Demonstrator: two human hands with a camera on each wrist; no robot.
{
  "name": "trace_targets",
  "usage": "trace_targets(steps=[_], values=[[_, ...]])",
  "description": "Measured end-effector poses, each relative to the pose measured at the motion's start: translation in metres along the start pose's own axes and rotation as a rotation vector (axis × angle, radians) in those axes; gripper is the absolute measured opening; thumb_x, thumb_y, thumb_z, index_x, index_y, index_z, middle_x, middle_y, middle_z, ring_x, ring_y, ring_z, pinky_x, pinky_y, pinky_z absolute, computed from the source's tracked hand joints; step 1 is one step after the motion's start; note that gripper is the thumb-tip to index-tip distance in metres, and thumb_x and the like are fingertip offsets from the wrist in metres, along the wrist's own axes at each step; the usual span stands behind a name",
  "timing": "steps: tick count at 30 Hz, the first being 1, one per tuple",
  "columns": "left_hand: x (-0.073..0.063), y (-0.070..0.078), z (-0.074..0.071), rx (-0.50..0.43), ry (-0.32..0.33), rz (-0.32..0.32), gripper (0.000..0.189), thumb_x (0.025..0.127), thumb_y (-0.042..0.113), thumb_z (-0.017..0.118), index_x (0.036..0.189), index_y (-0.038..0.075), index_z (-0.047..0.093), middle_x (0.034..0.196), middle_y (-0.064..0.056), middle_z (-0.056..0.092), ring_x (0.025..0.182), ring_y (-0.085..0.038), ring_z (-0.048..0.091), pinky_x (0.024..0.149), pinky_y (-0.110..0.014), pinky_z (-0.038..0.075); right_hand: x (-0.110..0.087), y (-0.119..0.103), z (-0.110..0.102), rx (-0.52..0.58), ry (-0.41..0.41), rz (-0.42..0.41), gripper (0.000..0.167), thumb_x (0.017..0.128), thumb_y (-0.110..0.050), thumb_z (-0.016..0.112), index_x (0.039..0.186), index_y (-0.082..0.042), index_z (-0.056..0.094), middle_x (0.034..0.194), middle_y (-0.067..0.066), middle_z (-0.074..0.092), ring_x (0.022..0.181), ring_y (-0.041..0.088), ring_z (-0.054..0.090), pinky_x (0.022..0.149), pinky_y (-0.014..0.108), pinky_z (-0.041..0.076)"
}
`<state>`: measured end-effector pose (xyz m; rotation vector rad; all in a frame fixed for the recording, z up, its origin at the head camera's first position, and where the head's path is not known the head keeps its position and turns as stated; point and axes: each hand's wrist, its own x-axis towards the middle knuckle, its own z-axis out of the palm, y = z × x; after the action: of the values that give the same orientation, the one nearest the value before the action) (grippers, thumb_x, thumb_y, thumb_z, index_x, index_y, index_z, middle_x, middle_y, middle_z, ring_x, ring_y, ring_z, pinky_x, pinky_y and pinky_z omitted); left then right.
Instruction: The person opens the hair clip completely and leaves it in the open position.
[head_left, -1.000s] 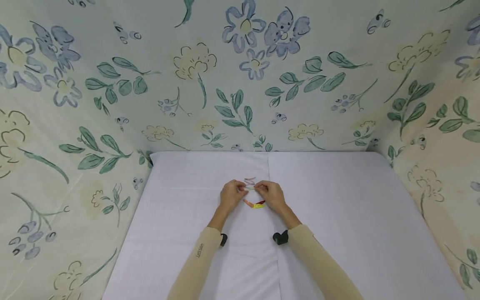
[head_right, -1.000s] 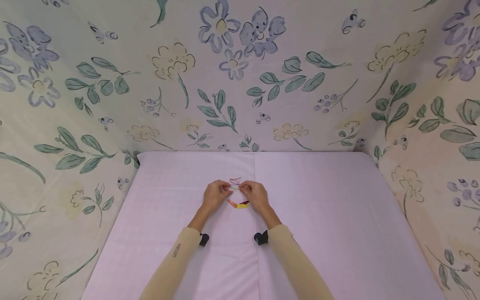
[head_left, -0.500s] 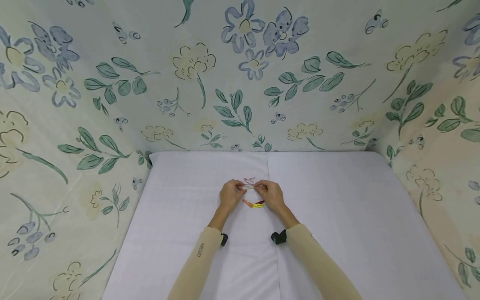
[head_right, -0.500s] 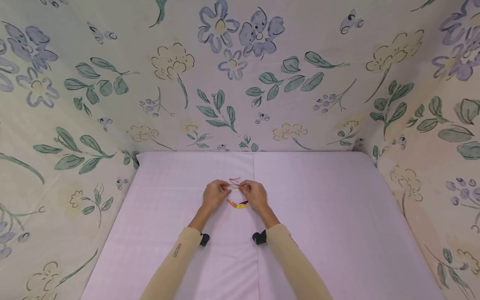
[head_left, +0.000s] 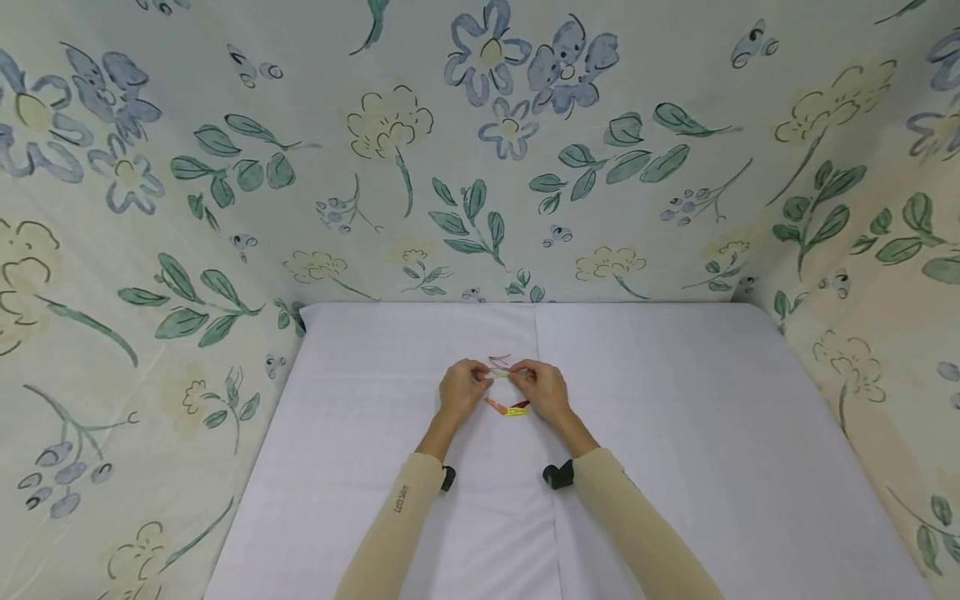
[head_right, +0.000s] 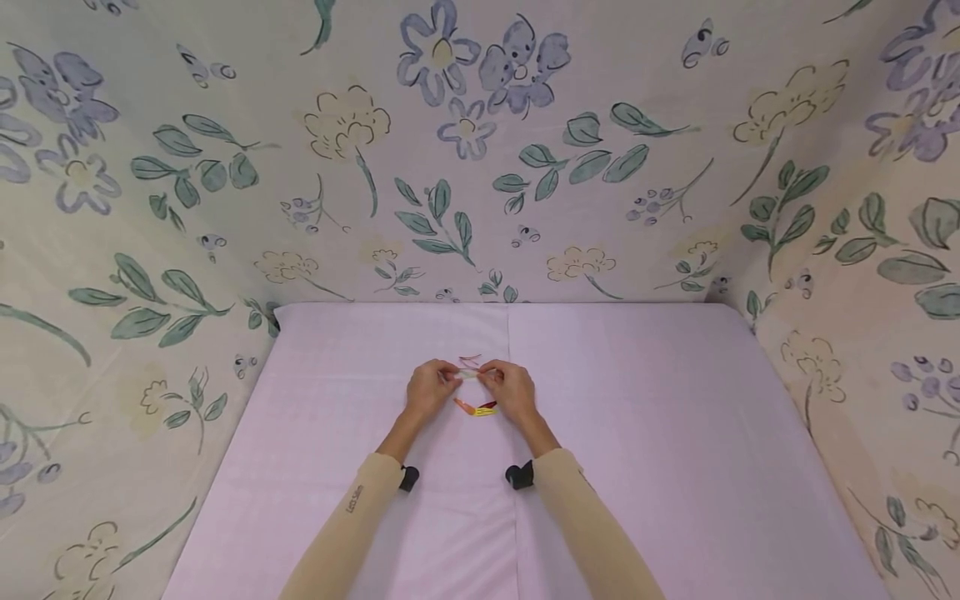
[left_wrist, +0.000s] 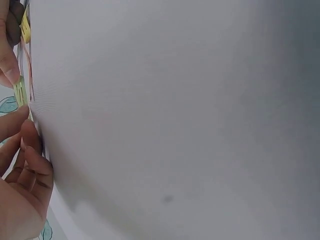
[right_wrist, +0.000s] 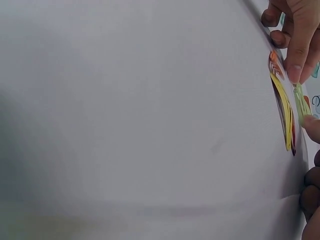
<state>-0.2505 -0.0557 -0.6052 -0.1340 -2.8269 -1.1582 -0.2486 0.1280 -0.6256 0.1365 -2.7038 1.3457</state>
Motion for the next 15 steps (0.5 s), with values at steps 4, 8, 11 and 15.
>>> trace_targets(steps=[4,8,11,15], values=[[-0.002,-0.002,-0.003,0.001,-0.041,0.009,0.016,0.083,0.008,0.085,0.097,0.006,0.079,0.085,-0.005,0.072,0.066,-0.009,0.054,0.060,-0.022,0.042,-0.002,0.001,-0.002,0.010,0.007,-0.003,0.012,0.094,-0.020,0.078,0.101,-0.011,0.080,0.060,-0.003,0.045,0.054,0.009,0.037,0.053,0.021,0.027],[-0.006,-0.005,-0.009,-0.016,-0.117,0.036,0.016,0.085,0.010,0.085,0.099,0.006,0.079,0.087,-0.006,0.072,0.068,-0.009,0.054,0.061,-0.022,0.043,-0.007,0.002,-0.007,0.034,0.012,-0.006,0.011,0.093,-0.018,0.078,0.101,-0.009,0.080,0.060,-0.003,0.045,0.054,0.008,0.038,0.053,0.022,0.028],[-0.010,-0.008,-0.014,-0.026,-0.146,0.045,0.015,0.085,0.011,0.084,0.098,0.006,0.079,0.087,-0.006,0.073,0.069,-0.009,0.054,0.062,-0.022,0.043,-0.011,0.004,-0.010,0.034,0.002,-0.010,0.011,0.093,-0.017,0.078,0.101,-0.009,0.080,0.059,-0.004,0.044,0.053,0.007,0.037,0.052,0.022,0.029],[-0.014,-0.013,-0.019,-0.039,-0.169,0.029,0.013,0.085,0.013,0.085,0.097,0.009,0.080,0.086,-0.004,0.073,0.068,-0.008,0.053,0.062,-0.021,0.042,-0.017,0.004,-0.016,0.021,-0.033,-0.007,0.011,0.093,-0.017,0.078,0.100,-0.009,0.081,0.057,-0.005,0.044,0.052,0.007,0.037,0.051,0.022,0.030]])
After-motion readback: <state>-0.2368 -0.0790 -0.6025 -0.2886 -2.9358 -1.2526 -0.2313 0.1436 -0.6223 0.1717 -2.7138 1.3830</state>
